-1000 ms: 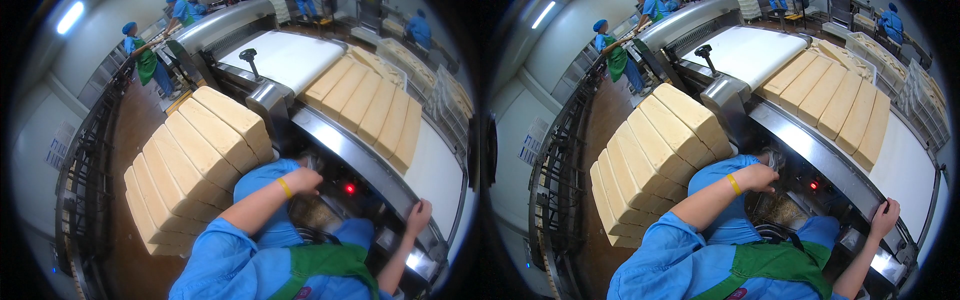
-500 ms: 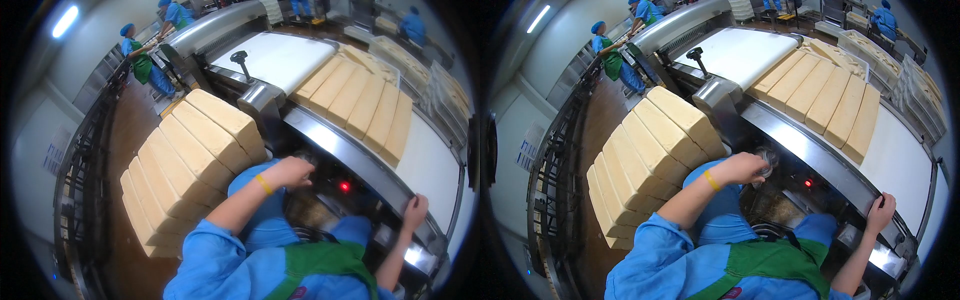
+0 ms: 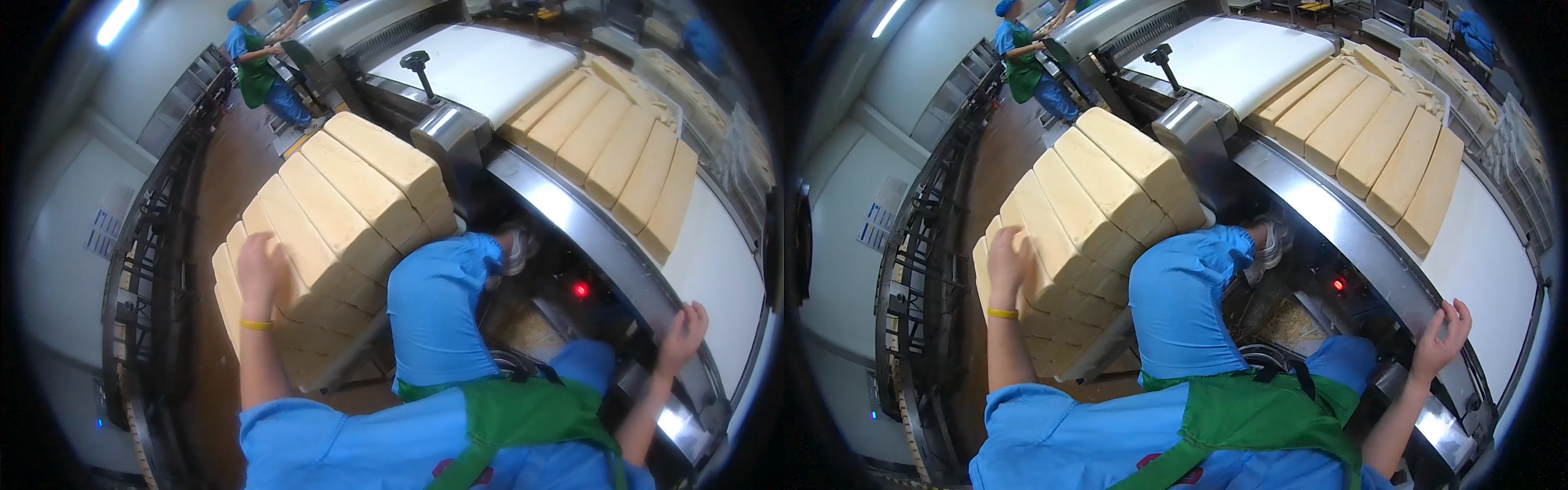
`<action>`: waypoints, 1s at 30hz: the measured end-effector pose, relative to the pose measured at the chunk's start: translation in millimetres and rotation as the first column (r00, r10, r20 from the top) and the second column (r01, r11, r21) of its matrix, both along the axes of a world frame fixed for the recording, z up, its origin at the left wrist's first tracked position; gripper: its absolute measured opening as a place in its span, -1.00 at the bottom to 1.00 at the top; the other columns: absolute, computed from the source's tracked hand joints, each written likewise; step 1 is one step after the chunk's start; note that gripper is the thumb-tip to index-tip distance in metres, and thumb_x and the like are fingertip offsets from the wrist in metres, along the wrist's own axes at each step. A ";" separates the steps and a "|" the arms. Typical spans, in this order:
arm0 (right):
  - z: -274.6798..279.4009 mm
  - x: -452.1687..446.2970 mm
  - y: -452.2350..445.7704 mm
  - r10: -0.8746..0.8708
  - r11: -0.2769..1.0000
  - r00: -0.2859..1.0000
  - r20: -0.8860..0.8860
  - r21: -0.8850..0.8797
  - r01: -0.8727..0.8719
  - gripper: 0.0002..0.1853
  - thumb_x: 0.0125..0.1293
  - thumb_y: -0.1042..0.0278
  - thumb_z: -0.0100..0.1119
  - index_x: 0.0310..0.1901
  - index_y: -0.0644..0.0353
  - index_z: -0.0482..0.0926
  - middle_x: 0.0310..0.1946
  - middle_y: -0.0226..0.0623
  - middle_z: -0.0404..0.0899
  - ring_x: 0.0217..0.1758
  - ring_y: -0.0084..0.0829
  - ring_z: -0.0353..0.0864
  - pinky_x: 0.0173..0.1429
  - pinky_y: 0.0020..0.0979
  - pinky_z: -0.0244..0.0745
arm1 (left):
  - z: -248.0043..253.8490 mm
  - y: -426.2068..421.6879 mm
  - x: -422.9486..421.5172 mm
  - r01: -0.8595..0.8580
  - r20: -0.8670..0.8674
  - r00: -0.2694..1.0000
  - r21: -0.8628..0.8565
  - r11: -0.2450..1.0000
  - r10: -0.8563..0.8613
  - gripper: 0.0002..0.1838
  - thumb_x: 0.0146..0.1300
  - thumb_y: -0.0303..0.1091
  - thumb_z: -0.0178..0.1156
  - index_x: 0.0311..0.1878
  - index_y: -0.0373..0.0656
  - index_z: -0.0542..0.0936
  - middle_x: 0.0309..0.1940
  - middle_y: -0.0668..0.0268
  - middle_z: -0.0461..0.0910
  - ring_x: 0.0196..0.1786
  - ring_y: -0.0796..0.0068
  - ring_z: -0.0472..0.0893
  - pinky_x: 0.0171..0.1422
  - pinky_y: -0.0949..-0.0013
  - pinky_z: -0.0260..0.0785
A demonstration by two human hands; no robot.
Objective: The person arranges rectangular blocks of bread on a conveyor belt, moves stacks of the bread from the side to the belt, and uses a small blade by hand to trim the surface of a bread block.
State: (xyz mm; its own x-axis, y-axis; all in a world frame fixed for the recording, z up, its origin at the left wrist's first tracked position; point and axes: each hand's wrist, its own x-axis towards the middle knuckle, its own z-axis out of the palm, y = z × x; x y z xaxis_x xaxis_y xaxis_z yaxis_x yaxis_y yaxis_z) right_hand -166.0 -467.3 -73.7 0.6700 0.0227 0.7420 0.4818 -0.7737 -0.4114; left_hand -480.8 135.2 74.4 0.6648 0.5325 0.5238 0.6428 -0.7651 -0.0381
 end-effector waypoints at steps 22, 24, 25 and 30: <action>-5.2 -32.0 81.2 0.482 0.876 0.858 -0.179 0.103 -0.471 -0.84 0.01 0.62 0.17 -0.31 0.26 0.57 -0.20 -0.12 0.53 -0.10 -0.13 0.51 0.00 -0.23 0.43 | -43.7 60.6 -155.2 -0.107 0.334 0.748 -0.792 0.601 0.574 -0.21 0.24 -0.15 0.25 0.37 -0.39 0.12 0.31 -0.01 0.24 0.30 0.24 0.33 0.35 0.29 0.20; -8.9 -32.5 76.8 0.486 0.874 0.858 -0.165 0.100 -0.476 -0.84 -0.02 0.61 0.18 -0.33 0.25 0.57 -0.23 -0.14 0.53 -0.12 -0.11 0.52 -0.01 -0.21 0.44 | -46.6 67.4 -160.6 -0.011 0.372 0.763 -0.810 0.586 0.528 -0.18 0.24 -0.16 0.25 0.39 -0.38 0.07 0.31 -0.01 0.23 0.30 0.22 0.31 0.39 0.25 0.16; -10.4 -33.0 74.1 0.488 0.873 0.859 -0.153 0.110 -0.476 -0.84 -0.02 0.61 0.18 -0.34 0.25 0.57 -0.23 -0.14 0.53 -0.13 -0.11 0.52 -0.01 -0.21 0.44 | -45.4 65.2 -158.7 -0.060 0.349 0.763 -0.799 0.598 0.544 -0.19 0.25 -0.18 0.24 0.39 -0.38 0.06 0.30 -0.01 0.25 0.30 0.20 0.32 0.38 0.23 0.18; -13.0 -33.5 64.6 0.484 0.874 0.868 -0.108 0.104 -0.475 -0.84 -0.06 0.57 0.22 -0.36 0.20 0.58 -0.26 -0.18 0.54 -0.15 -0.14 0.53 -0.04 -0.20 0.45 | -35.4 79.9 -182.6 0.047 0.346 0.756 -0.876 0.481 0.555 -0.30 0.16 -0.20 0.23 0.31 -0.32 0.25 0.15 0.07 0.41 0.16 0.20 0.42 0.27 0.22 0.26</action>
